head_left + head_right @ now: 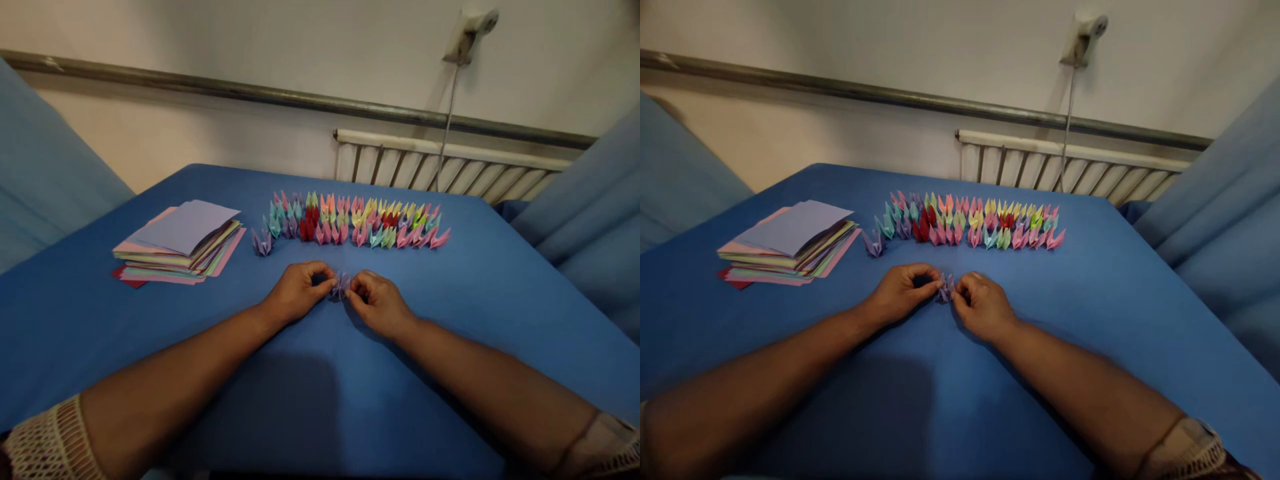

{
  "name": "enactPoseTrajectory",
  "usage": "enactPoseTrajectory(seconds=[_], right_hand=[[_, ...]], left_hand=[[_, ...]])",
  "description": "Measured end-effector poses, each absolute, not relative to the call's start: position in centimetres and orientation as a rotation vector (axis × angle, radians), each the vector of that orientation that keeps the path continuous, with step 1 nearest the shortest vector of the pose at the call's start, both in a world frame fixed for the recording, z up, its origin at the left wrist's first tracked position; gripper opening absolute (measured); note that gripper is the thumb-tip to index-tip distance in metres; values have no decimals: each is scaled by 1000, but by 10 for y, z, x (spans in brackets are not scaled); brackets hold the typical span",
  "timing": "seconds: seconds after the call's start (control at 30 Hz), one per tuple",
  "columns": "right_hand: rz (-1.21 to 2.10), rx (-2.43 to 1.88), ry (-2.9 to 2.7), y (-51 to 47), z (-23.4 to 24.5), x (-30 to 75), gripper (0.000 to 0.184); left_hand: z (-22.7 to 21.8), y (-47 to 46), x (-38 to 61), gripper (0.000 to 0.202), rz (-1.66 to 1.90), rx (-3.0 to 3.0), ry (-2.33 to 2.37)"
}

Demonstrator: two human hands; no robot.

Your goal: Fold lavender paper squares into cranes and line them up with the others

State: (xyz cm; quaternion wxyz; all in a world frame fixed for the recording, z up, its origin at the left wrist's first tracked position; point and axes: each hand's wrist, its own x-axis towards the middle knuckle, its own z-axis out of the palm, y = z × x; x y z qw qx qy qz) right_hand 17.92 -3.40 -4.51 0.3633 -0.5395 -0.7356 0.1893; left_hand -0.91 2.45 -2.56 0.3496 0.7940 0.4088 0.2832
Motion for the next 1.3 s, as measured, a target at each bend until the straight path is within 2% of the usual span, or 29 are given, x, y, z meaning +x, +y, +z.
enactPoseTrajectory(seconds=[0.5, 1.0, 1.3], right_hand=[[478, -1375, -1917, -35, -45, 178, 17], [495, -1371, -1899, -34, -48, 179, 16], [488, -1392, -1888, -33, -49, 183, 15]], left_hand=[[-23, 33, -14, 6, 667, 2010, 872], [-17, 33, -17, 9, 516, 2235, 836], [-20, 34, -16, 9, 535, 2133, 760]])
